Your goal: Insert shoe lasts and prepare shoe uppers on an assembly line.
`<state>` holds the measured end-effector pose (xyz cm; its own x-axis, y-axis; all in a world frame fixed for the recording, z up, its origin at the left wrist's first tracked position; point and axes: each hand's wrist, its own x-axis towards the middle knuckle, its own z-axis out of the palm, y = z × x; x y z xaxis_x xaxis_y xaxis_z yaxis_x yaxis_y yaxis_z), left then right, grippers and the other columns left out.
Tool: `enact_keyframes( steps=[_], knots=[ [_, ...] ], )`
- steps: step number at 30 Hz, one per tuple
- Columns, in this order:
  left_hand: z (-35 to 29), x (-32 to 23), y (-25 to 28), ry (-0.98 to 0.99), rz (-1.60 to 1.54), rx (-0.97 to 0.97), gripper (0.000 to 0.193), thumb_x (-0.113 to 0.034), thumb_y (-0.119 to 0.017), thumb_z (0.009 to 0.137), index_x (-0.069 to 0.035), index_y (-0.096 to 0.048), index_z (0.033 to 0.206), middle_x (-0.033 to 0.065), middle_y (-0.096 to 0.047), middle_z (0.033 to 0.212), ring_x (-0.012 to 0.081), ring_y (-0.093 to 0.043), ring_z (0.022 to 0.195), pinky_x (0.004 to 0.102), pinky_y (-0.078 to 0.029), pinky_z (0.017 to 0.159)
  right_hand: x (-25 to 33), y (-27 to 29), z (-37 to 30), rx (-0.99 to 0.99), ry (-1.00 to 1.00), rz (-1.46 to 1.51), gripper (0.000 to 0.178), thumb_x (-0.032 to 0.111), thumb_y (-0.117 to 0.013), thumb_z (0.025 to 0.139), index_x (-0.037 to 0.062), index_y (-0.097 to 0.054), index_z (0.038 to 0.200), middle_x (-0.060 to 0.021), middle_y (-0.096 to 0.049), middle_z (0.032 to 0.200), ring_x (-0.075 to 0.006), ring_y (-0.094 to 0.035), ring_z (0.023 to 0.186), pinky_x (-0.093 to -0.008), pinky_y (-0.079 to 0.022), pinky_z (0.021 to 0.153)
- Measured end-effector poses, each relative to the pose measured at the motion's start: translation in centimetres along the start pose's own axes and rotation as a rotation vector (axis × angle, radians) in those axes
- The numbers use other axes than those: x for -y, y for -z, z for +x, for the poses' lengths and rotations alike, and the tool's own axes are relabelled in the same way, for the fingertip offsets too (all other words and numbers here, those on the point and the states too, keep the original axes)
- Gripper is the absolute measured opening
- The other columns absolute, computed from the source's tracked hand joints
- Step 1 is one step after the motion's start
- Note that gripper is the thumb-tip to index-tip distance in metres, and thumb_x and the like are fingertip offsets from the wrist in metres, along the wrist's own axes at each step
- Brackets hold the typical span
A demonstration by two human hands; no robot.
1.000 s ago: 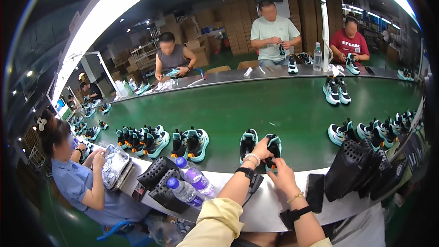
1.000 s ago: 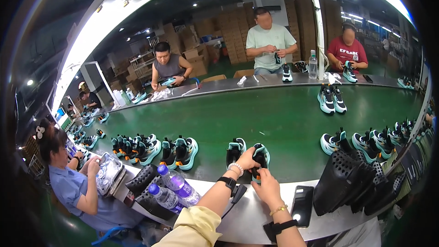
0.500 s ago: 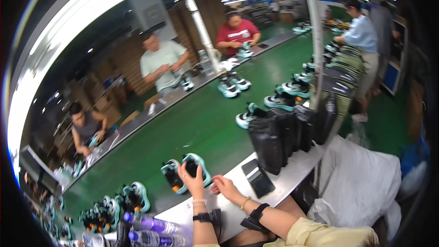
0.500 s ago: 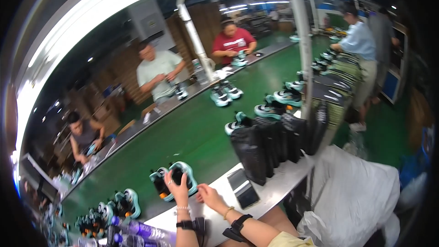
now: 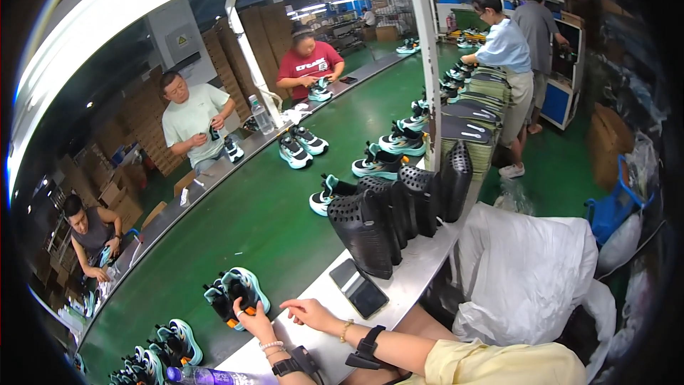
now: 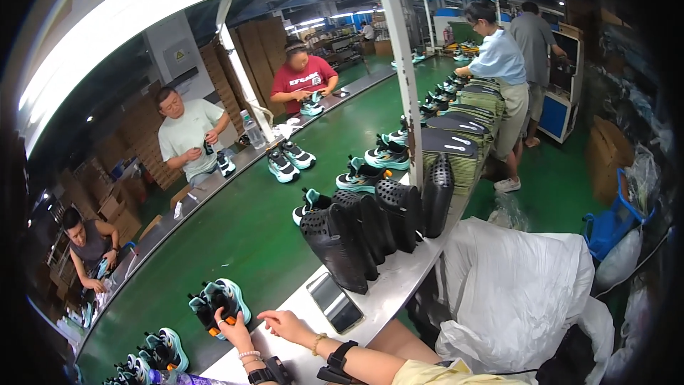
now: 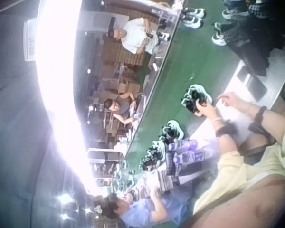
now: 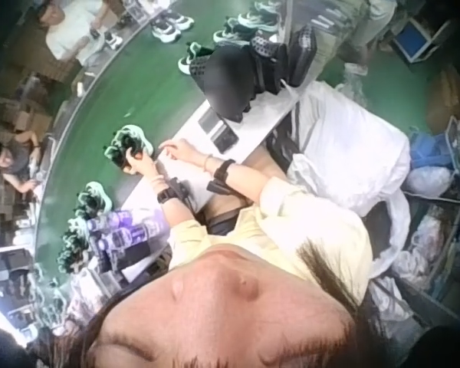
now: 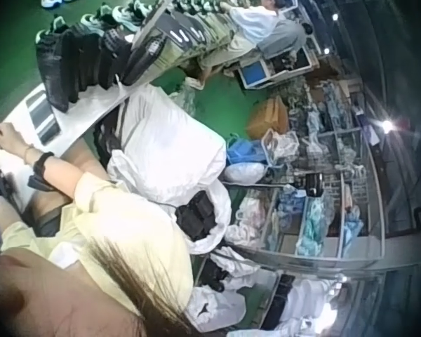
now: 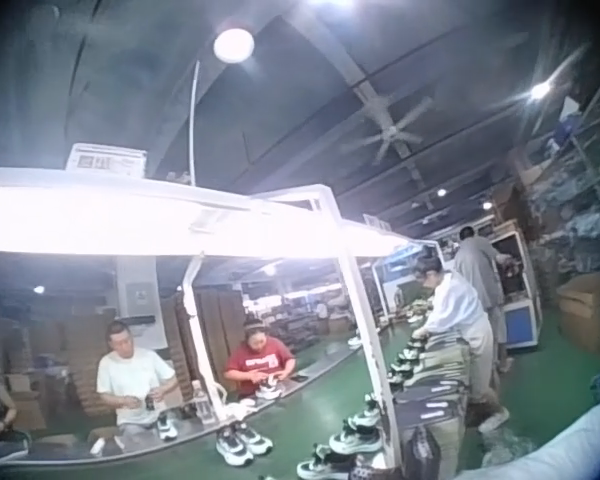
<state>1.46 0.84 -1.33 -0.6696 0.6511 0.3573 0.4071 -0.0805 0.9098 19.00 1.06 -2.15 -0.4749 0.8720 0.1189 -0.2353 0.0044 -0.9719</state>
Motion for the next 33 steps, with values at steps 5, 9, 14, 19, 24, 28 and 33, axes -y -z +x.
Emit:
enact_keyframes(
  steps=[5,9,14,19,24,28,33],
  knots=[
    [-1.5,-1.2,-0.8,-0.071,0.0,-0.08,0.06,0.004,-0.068,0.08,-0.001,-0.043,0.134,0.0186,-0.047,0.133,0.0304,-0.048,0.122,0.0399,-0.036,0.106,1.5,0.3,-0.3,0.003,-0.017,-0.188,0.023,0.018,-0.058,0.094,0.0046,-0.07,0.109,-0.0056,-0.067,0.076,-0.0104,-0.061,0.066,-0.0256,-0.049,0.061],
    [-2.2,-2.2,-0.8,-0.352,0.212,-0.271,0.046,-0.001,-0.062,0.086,0.002,-0.046,0.129,0.0174,-0.043,0.14,0.0333,-0.041,0.13,0.043,-0.031,0.11,0.6,0.2,-0.6,-0.075,0.135,-0.324,0.02,0.019,-0.061,0.091,0.002,-0.069,0.099,-0.0073,-0.067,0.076,-0.0135,-0.061,0.065,-0.0282,-0.048,0.061],
    [-1.6,-1.6,-0.2,-0.437,0.15,-0.346,0.024,-0.011,-0.049,0.1,0.007,-0.054,0.115,0.0143,-0.045,0.141,0.0272,-0.049,0.122,0.0385,-0.041,0.099,0.0,-0.3,-0.2,-0.106,0.219,-0.312,0.019,0.016,-0.059,0.09,0.0042,-0.069,0.102,-0.0099,-0.069,0.079,-0.018,-0.063,0.067,-0.031,-0.05,0.064],
    [-2.0,-3.3,-1.9,-0.523,0.077,-0.291,0.036,-0.018,-0.038,0.105,0.006,-0.06,0.091,0.0198,-0.051,0.133,0.0344,-0.044,0.128,0.0435,-0.041,0.103,1.5,1.0,-0.3,-0.18,0.291,-0.328,0.017,0.013,-0.054,0.09,0.0055,-0.067,0.097,-0.012,-0.067,0.069,-0.0206,-0.063,0.059,-0.0338,-0.048,0.057],
    [-3.1,-4.3,-2.3,-0.66,0.154,-0.314,0.037,-0.022,-0.036,0.106,0.005,-0.061,0.098,0.0162,-0.064,0.111,0.033,-0.055,0.113,0.0414,-0.044,0.098,2.1,1.0,-1.0,-0.154,0.111,-0.166,0.018,0.013,-0.053,0.088,0.0006,-0.066,0.089,-0.016,-0.065,0.067,-0.0266,-0.065,0.061,-0.0364,-0.051,0.06],
    [-3.3,-2.3,-1.7,-0.259,-0.017,-0.073,0.037,-0.024,-0.038,0.105,0.005,-0.061,0.099,0.0137,-0.066,0.098,0.0274,-0.062,0.091,0.0377,-0.048,0.086,2.1,0.6,-1.8,-0.165,0.163,-0.231,0.02,0.015,-0.053,0.088,-0.0001,-0.065,0.088,-0.0169,-0.065,0.068,-0.0293,-0.064,0.061,-0.0374,-0.05,0.061],
    [-2.9,-0.7,-2.0,-0.257,0.266,0.292,0.032,-0.021,-0.045,0.1,0.005,-0.062,0.094,0.0151,-0.065,0.089,0.0242,-0.06,0.081,0.0345,-0.047,0.073,1.4,0.5,-1.7,-0.22,0.278,-0.28,0.02,0.015,-0.051,0.091,-0.0001,-0.065,0.091,-0.0126,-0.064,0.063,-0.0227,-0.062,0.057,-0.0341,-0.05,0.058]
  ],
)
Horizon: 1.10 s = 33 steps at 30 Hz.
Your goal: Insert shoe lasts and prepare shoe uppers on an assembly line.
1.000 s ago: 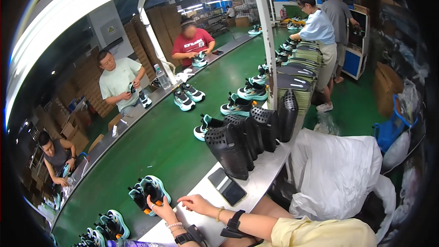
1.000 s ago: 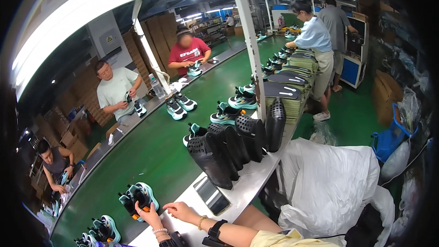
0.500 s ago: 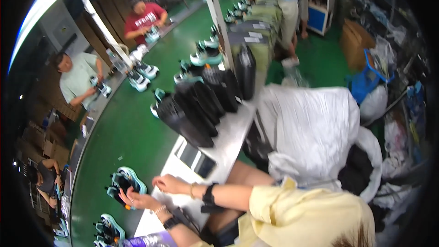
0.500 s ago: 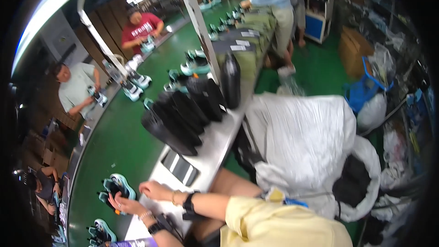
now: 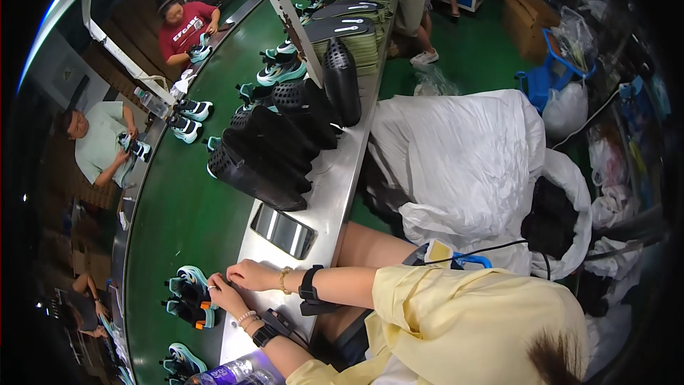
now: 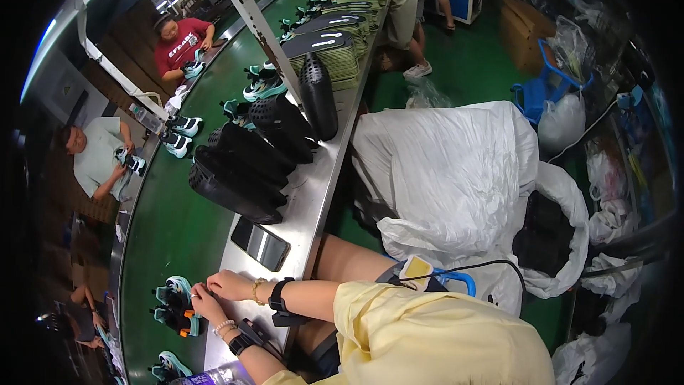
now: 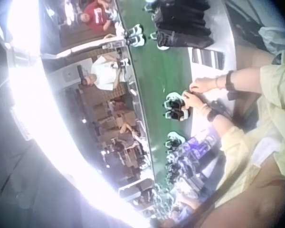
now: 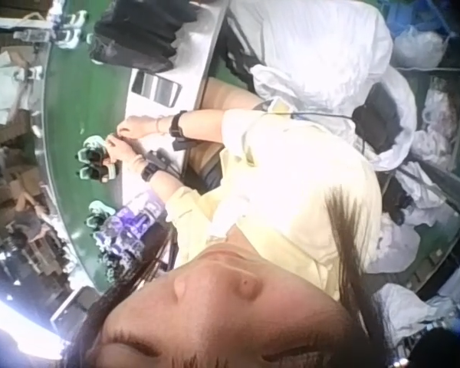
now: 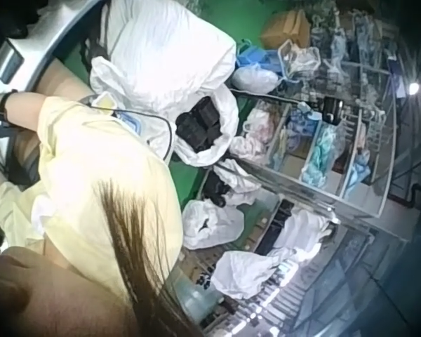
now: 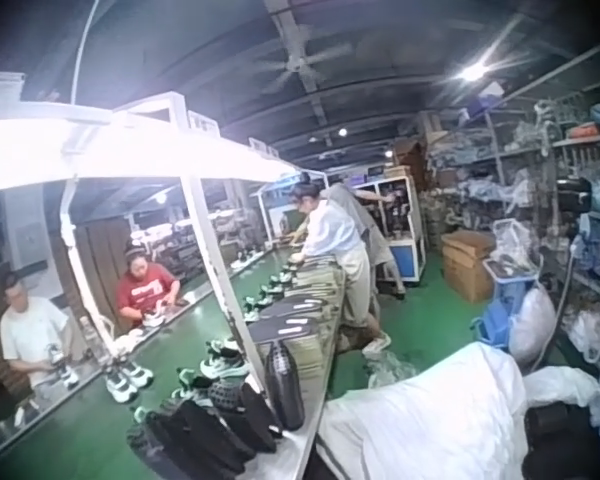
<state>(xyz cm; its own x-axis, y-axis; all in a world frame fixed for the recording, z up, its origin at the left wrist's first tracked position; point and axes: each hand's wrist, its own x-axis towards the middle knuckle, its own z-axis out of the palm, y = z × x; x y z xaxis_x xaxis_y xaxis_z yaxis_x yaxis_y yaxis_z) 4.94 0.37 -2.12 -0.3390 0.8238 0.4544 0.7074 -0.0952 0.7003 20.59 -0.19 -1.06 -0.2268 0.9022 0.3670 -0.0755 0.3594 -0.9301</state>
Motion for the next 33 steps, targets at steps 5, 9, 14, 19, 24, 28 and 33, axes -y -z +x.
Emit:
enact_keyframes(
  steps=[5,9,14,19,24,28,33],
  knots=[
    [-0.2,1.5,-0.7,0.016,-0.048,0.056,0.035,-0.023,-0.049,0.1,0.006,-0.064,0.088,0.0117,-0.066,0.077,0.0184,-0.059,0.07,0.0327,-0.048,0.066,0.2,-0.4,0.1,-0.006,0.006,0.015,0.021,0.015,-0.051,0.091,-0.0001,-0.066,0.089,-0.0147,-0.065,0.066,-0.0264,-0.064,0.06,-0.0364,-0.051,0.061],
    [0.1,1.0,-0.8,0.195,-0.176,0.07,0.052,-0.036,-0.039,0.105,0.005,-0.063,0.084,0.0071,-0.061,0.066,0.0129,-0.055,0.062,0.0268,-0.042,0.057,-0.7,-0.4,0.4,-0.02,0.023,-0.073,0.022,0.016,-0.052,0.088,0.0009,-0.068,0.087,-0.0197,-0.066,0.074,-0.0369,-0.064,0.066,-0.0428,-0.05,0.064],
    [0.0,0.9,-1.1,0.07,-0.077,0.108,0.049,-0.034,-0.044,0.104,0.007,-0.064,0.083,0.0106,-0.063,0.068,0.0159,-0.057,0.063,0.0317,-0.045,0.059,-0.5,-0.3,0.1,-0.141,0.044,-0.08,0.026,0.023,-0.055,0.09,0.0012,-0.067,0.081,-0.0231,-0.063,0.072,-0.0383,-0.063,0.065,-0.0433,-0.049,0.06],
    [-1.0,2.2,-0.4,-0.071,0.106,0.127,0.039,-0.027,-0.056,0.097,0.007,-0.067,0.083,0.02,-0.067,0.074,0.03,-0.062,0.065,0.0392,-0.047,0.064,0.7,0.0,-0.4,-0.179,-0.078,-0.055,0.032,0.028,-0.059,0.088,-0.0005,-0.063,0.075,-0.0235,-0.061,0.069,-0.0396,-0.062,0.065,-0.0433,-0.048,0.058],
    [-1.4,2.3,-0.6,-0.132,0.157,0.109,0.033,-0.024,-0.058,0.093,0.007,-0.07,0.087,0.0222,-0.068,0.086,0.0382,-0.064,0.078,0.0438,-0.048,0.072,0.4,0.4,-1.4,-0.153,0.001,-0.191,0.03,0.026,-0.058,0.088,-0.0005,-0.064,0.075,-0.0233,-0.062,0.071,-0.0407,-0.062,0.068,-0.0445,-0.048,0.059],
    [-2.3,0.4,-0.9,-0.142,0.269,0.086,0.031,-0.024,-0.057,0.093,0.003,-0.071,0.09,0.0204,-0.068,0.089,0.0371,-0.065,0.084,0.0434,-0.049,0.076,0.0,1.0,-2.2,-0.189,0.003,-0.198,0.028,0.024,-0.058,0.086,-0.0007,-0.063,0.073,-0.0225,-0.063,0.072,-0.0404,-0.063,0.068,-0.0449,-0.049,0.06],
    [-2.6,1.3,0.0,-0.134,0.206,0.149,0.035,-0.023,-0.046,0.098,0.002,-0.07,0.099,0.0201,-0.066,0.1,0.0383,-0.061,0.096,0.0438,-0.046,0.086,0.8,0.9,-3.0,-0.182,0.03,-0.222,0.027,0.022,-0.057,0.085,-0.0005,-0.062,0.071,-0.0225,-0.062,0.072,-0.0403,-0.062,0.067,-0.045,-0.048,0.059]
  ],
)
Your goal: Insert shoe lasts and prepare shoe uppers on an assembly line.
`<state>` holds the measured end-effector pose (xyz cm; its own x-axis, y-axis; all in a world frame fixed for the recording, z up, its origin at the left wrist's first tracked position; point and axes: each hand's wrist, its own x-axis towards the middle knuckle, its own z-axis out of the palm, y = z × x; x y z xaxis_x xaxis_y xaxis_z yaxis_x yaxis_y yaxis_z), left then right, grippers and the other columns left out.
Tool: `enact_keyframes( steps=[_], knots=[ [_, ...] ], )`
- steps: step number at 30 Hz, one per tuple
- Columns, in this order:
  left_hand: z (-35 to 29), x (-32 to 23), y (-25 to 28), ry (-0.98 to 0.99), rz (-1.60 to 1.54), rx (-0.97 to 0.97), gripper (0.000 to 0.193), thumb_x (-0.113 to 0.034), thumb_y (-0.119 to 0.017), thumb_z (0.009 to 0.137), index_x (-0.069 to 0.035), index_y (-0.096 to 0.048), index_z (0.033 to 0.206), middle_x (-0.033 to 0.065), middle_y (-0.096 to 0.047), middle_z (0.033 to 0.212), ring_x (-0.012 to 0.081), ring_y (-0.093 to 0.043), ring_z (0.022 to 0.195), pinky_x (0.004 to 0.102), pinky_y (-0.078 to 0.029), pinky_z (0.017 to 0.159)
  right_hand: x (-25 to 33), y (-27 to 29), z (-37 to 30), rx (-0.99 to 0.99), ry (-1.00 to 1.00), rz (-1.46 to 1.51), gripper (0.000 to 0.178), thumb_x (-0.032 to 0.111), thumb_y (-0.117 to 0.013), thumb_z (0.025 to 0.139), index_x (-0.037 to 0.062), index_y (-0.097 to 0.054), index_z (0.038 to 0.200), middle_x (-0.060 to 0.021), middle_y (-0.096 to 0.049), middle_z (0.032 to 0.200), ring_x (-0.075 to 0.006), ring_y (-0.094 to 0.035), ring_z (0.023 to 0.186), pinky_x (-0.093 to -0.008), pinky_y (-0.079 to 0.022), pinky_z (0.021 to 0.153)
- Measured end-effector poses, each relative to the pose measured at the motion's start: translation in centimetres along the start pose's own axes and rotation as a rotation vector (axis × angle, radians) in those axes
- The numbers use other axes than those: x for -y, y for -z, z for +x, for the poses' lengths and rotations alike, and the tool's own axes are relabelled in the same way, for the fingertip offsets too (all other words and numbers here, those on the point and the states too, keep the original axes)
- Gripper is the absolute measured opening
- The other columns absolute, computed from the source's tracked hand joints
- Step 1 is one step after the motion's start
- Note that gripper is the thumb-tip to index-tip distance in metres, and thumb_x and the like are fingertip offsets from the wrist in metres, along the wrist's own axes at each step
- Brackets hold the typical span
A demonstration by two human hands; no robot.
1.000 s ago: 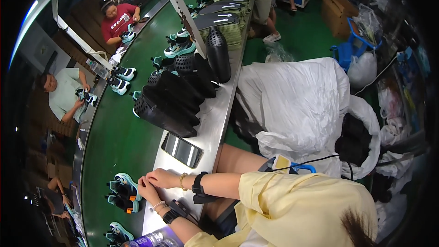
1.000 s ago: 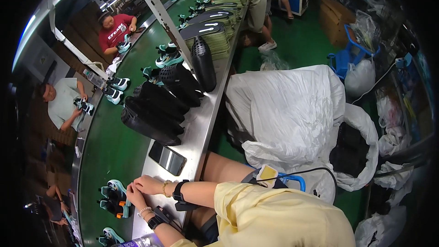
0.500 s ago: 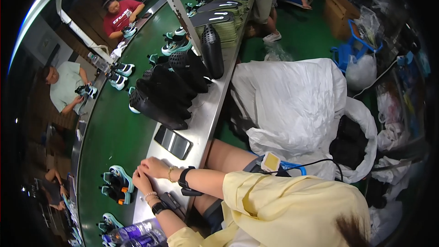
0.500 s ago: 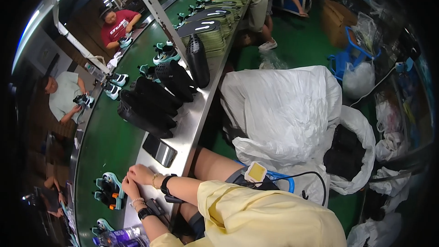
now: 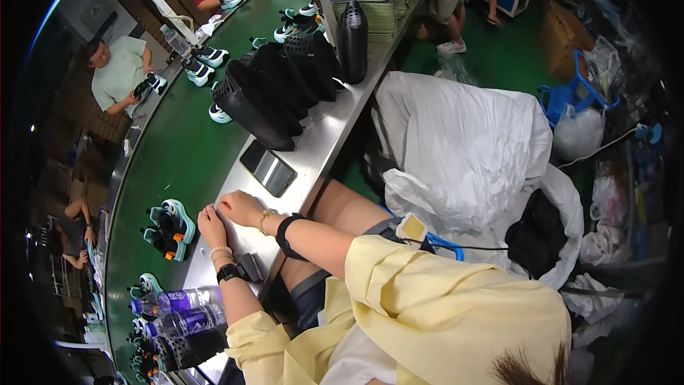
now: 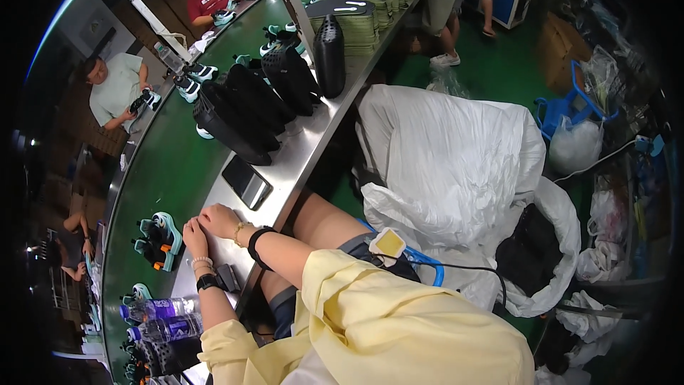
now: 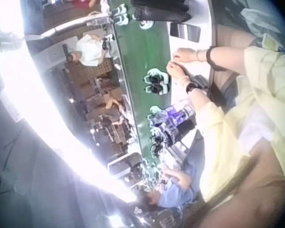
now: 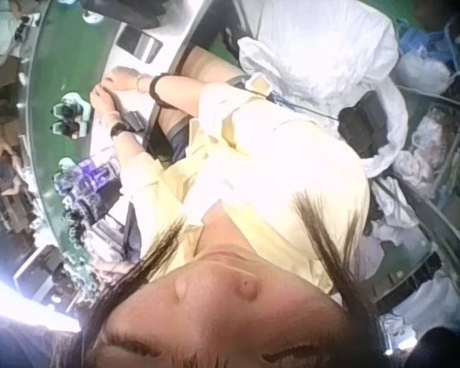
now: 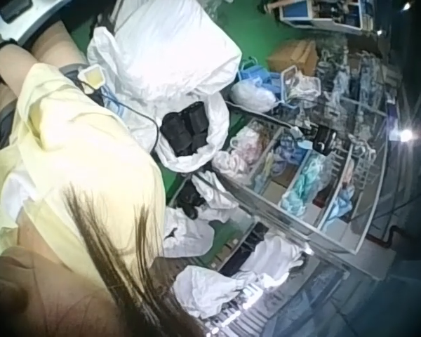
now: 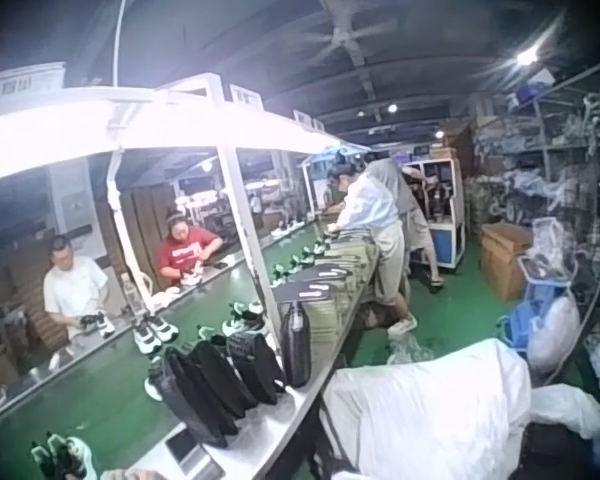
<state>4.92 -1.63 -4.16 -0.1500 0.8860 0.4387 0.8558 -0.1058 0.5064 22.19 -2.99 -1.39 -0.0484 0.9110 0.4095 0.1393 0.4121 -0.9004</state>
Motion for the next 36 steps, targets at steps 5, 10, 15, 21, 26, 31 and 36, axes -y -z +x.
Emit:
enact_keyframes(
  steps=[5,10,15,21,26,31,36],
  knots=[
    [0.1,0.3,-0.2,0.001,0.019,0.051,0.041,-0.027,-0.039,0.1,0.001,-0.068,0.104,0.0213,-0.065,0.102,0.0401,-0.059,0.1,0.0446,-0.044,0.09,-0.2,0.7,-0.5,-0.013,-0.004,-0.016,0.026,0.021,-0.056,0.085,-0.0003,-0.062,0.072,-0.0221,-0.062,0.071,-0.0405,-0.061,0.066,-0.0456,-0.048,0.06],
    [1.6,2.5,-0.5,-0.031,0.058,0.156,0.042,-0.029,-0.039,0.1,-0.001,-0.069,0.107,0.0229,-0.065,0.105,0.0405,-0.06,0.102,0.044,-0.046,0.09,-0.3,1.4,-1.3,-0.058,0.011,-0.023,0.024,0.02,-0.056,0.084,-0.0008,-0.062,0.073,-0.0228,-0.062,0.073,-0.0415,-0.061,0.068,-0.0465,-0.049,0.063],
    [2.4,2.6,-0.1,0.016,0.086,0.209,0.044,-0.033,-0.04,0.099,-0.001,-0.069,0.106,0.0234,-0.065,0.108,0.0415,-0.059,0.104,0.0446,-0.045,0.091,-0.3,2.5,-1.9,-0.017,-0.018,-0.042,0.025,0.021,-0.056,0.085,-0.0013,-0.061,0.073,-0.0231,-0.061,0.072,-0.042,-0.06,0.067,-0.0458,-0.048,0.063],
    [1.9,2.4,-0.2,0.026,0.103,0.205,0.043,-0.033,-0.041,0.099,-0.002,-0.069,0.106,0.0234,-0.065,0.108,0.0413,-0.059,0.105,0.0443,-0.045,0.092,0.1,3.1,-2.5,-0.005,-0.024,-0.042,0.025,0.02,-0.056,0.085,-0.0016,-0.061,0.074,-0.0232,-0.061,0.072,-0.0419,-0.059,0.068,-0.0453,-0.048,0.063],
    [2.0,3.0,-0.1,-0.058,0.102,0.201,0.041,-0.029,-0.039,0.099,0.0,-0.068,0.103,0.023,-0.065,0.107,0.0412,-0.059,0.1,0.0455,-0.046,0.089,0.0,2.8,-2.3,-0.01,0.017,-0.062,0.025,0.021,-0.056,0.086,-0.0011,-0.062,0.076,-0.0226,-0.061,0.073,-0.0413,-0.06,0.068,-0.0448,-0.048,0.064],
    [2.1,2.4,0.1,-0.176,0.158,0.209,0.038,-0.023,-0.038,0.099,0.002,-0.067,0.1,0.0235,-0.065,0.103,0.0404,-0.059,0.098,0.0467,-0.046,0.086,-0.6,2.7,-1.6,0.012,-0.002,-0.028,0.027,0.021,-0.055,0.087,-0.0018,-0.063,0.075,-0.0227,-0.06,0.069,-0.0404,-0.058,0.063,-0.0432,-0.047,0.06],
    [1.7,0.5,0.1,-0.012,0.228,0.226,0.037,-0.026,-0.042,0.099,0.001,-0.067,0.102,0.0259,-0.064,0.106,0.0402,-0.059,0.101,0.0449,-0.046,0.089,-1.2,2.4,-1.2,0.002,-0.013,0.006,0.029,0.021,-0.056,0.088,-0.0031,-0.063,0.073,-0.0227,-0.059,0.065,-0.037,-0.059,0.058,-0.0421,-0.046,0.058]
  ],
)
